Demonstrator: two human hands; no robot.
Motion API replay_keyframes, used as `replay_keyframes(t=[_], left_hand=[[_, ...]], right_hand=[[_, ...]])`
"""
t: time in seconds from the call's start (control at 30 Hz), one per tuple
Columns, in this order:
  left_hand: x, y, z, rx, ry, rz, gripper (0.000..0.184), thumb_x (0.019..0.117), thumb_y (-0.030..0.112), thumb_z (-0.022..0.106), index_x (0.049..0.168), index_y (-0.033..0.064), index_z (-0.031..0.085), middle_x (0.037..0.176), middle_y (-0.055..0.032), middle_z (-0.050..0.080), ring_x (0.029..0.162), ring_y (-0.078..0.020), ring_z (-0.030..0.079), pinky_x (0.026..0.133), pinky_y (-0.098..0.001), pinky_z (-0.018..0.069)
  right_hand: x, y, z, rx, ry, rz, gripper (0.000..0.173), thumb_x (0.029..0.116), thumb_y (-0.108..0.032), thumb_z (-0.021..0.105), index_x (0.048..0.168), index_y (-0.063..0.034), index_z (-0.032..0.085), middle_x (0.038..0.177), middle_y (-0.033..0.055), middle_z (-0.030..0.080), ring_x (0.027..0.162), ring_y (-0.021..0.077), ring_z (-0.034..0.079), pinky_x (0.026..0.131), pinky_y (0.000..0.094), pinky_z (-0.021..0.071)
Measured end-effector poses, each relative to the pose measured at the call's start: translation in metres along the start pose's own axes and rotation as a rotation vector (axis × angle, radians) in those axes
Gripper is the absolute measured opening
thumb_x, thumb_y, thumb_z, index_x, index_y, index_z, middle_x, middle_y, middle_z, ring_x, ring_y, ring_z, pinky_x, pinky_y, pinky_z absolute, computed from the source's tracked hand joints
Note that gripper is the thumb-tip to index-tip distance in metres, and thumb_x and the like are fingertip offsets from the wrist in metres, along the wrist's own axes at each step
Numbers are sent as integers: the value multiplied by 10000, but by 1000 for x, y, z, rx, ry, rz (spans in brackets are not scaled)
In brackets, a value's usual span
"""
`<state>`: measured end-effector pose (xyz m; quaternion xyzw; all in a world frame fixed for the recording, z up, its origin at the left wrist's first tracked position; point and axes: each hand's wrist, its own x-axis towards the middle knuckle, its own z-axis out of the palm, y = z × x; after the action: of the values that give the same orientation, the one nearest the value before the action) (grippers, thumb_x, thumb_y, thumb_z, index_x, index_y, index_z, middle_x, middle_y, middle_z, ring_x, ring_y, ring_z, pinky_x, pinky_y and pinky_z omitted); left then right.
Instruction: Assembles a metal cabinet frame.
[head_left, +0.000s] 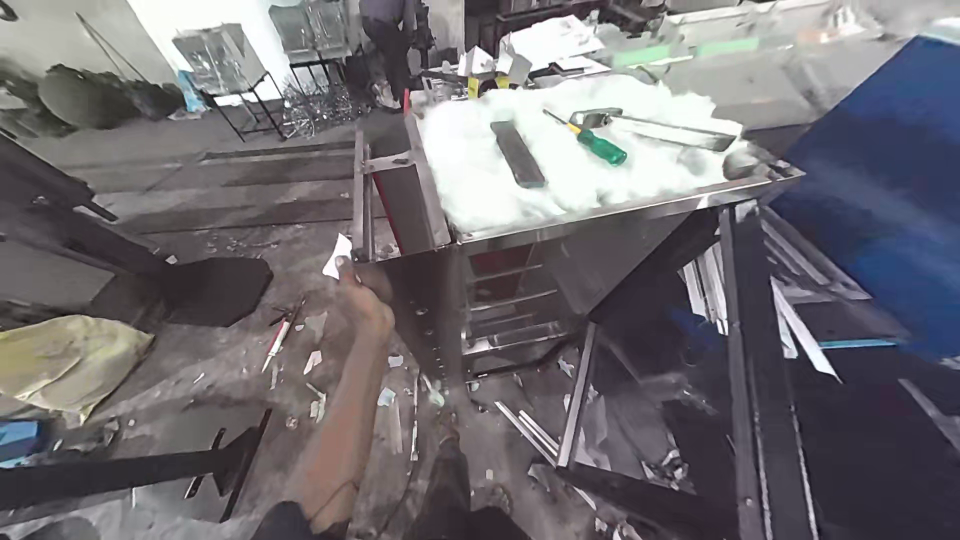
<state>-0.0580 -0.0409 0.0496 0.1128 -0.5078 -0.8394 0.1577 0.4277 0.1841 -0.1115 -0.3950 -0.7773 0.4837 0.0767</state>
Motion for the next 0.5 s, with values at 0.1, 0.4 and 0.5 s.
replay_keyframes(t=[0.1, 0.4, 0.5], left_hand=[[2, -1, 0, 19, 13, 8, 325, 1100, 337, 431, 1238, 85, 582, 1038, -76, 656, 945, -176, 660, 824, -403, 568], [9, -8, -3, 52, 30, -5, 336, 1101, 335, 429, 1255, 72, 570, 1019, -95, 643, 912, -190, 652, 797, -401, 564], [10, -9, -3, 69, 27, -3, 354, 1105, 322, 421, 1299, 51, 543, 1061, -120, 648, 940, -205, 661, 824, -422, 574]], right_hand=[[20, -16, 16, -143, -223, 132, 393, 1040, -276, 562, 1244, 50, 647, 1148, 208, 692, 1044, 230, 663, 977, 434, 520], [95, -93, 112, 167, -398, -321, 240, 1040, -226, 537, 1046, -111, 747, 981, -24, 746, 936, 70, 697, 898, 325, 585], [124, -113, 138, 144, -481, -399, 330, 1051, -347, 527, 1126, -104, 738, 1083, 23, 726, 1062, 133, 665, 1016, 419, 516]])
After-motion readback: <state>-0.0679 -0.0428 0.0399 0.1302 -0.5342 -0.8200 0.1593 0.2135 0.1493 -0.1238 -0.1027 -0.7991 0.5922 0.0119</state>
